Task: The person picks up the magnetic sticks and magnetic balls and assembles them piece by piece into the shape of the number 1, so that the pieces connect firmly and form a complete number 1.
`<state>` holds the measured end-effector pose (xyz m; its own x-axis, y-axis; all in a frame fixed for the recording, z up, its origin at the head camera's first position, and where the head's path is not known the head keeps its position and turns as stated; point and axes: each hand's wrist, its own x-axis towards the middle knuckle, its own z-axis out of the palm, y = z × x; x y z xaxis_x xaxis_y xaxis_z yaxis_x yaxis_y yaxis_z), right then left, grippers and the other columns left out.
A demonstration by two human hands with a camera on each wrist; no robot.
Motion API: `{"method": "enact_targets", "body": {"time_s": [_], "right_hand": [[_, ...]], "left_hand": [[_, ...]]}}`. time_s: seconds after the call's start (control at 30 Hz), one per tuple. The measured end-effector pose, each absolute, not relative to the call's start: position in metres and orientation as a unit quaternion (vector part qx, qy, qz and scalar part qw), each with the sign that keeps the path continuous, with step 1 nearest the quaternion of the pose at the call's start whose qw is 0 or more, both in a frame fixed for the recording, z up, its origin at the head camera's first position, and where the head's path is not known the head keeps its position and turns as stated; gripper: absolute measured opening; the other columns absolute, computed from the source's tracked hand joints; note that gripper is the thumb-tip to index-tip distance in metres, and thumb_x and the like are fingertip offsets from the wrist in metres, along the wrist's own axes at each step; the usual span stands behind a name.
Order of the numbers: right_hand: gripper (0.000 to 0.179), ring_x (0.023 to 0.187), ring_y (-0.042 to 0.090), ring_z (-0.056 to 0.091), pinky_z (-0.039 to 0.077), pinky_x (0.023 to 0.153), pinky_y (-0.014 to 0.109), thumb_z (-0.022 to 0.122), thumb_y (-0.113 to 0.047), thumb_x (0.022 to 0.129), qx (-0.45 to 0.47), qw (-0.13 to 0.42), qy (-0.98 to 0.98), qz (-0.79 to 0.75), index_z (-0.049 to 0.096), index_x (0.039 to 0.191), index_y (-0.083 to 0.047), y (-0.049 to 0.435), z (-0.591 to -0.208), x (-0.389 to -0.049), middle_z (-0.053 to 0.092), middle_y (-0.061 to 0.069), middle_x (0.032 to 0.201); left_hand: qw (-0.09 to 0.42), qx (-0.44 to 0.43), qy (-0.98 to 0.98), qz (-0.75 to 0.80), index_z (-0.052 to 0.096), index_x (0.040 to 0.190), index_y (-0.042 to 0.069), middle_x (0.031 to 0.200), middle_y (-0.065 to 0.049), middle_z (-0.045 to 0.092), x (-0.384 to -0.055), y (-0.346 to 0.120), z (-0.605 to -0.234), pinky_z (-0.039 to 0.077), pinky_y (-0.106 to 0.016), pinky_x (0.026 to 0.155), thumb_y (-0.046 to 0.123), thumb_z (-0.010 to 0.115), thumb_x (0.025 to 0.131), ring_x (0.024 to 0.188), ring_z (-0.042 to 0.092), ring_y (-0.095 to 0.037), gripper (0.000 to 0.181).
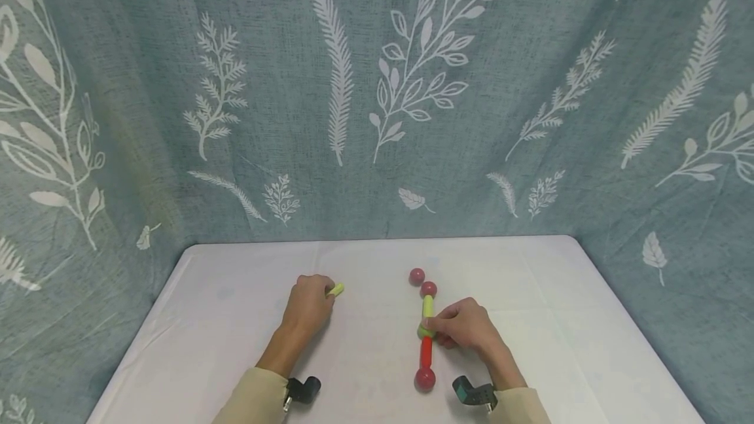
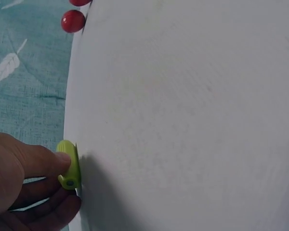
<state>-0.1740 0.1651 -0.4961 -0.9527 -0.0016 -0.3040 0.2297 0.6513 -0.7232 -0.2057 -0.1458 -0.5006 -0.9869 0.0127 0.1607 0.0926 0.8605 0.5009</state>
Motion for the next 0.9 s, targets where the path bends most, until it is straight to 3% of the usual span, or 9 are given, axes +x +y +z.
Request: {"method": "enact_targets", "body": {"time_s": [0.33, 0.5, 0.67, 0.9], "right_hand": [[0.023, 0.066, 0.017, 0.066, 0.051, 0.061, 0.027, 0.089, -0.033, 0.09, 0.068, 0.146, 0.897, -0.413, 0.084, 0.087, -0.011, 0.164, -0.496, -0.174, 0.075, 0.001, 0.07], [0.023, 0.067, 0.017, 0.066, 0.052, 0.061, 0.027, 0.089, -0.033, 0.091, 0.066, 0.146, 0.895, -0.417, 0.084, 0.088, -0.011, 0.165, -0.495, -0.174, 0.075, 0.001, 0.071], [0.021, 0.066, 0.017, 0.067, 0.056, 0.062, 0.027, 0.089, -0.03, 0.091, 0.063, 0.141, 0.893, -0.423, 0.085, 0.088, -0.01, 0.166, -0.495, -0.173, 0.075, 0.001, 0.07], [0.021, 0.066, 0.017, 0.067, 0.057, 0.063, 0.027, 0.088, -0.031, 0.092, 0.062, 0.142, 0.895, -0.418, 0.085, 0.089, -0.01, 0.165, -0.493, -0.176, 0.075, 0.001, 0.07]], "left_hand": [[0.09, 0.003, -0.939, -0.333, 0.081, 0.107, -0.006, 0.105, -0.023, 0.082, -0.187, -0.138, -0.494, 0.067, -0.053, 0.086, -0.003, 0.08, 0.09, 0.099, 0.081, -0.04, 0.017], [0.082, 0.004, -0.919, -0.386, 0.083, 0.101, -0.003, 0.091, -0.014, 0.082, -0.169, -0.131, -0.487, 0.067, -0.042, 0.073, -0.001, 0.081, 0.088, 0.083, 0.079, -0.025, 0.013], [0.047, -0.016, -0.899, -0.436, 0.083, 0.098, 0.0, 0.085, -0.006, 0.081, -0.148, -0.125, -0.48, 0.066, -0.033, 0.07, 0.002, 0.085, 0.087, 0.077, 0.076, -0.014, 0.011], [-0.033, -0.04, -0.868, -0.494, 0.082, 0.101, 0.003, 0.09, -0.003, 0.081, -0.12, -0.115, -0.478, 0.067, -0.03, 0.073, 0.008, 0.086, 0.09, 0.082, 0.077, -0.014, 0.012]]}}
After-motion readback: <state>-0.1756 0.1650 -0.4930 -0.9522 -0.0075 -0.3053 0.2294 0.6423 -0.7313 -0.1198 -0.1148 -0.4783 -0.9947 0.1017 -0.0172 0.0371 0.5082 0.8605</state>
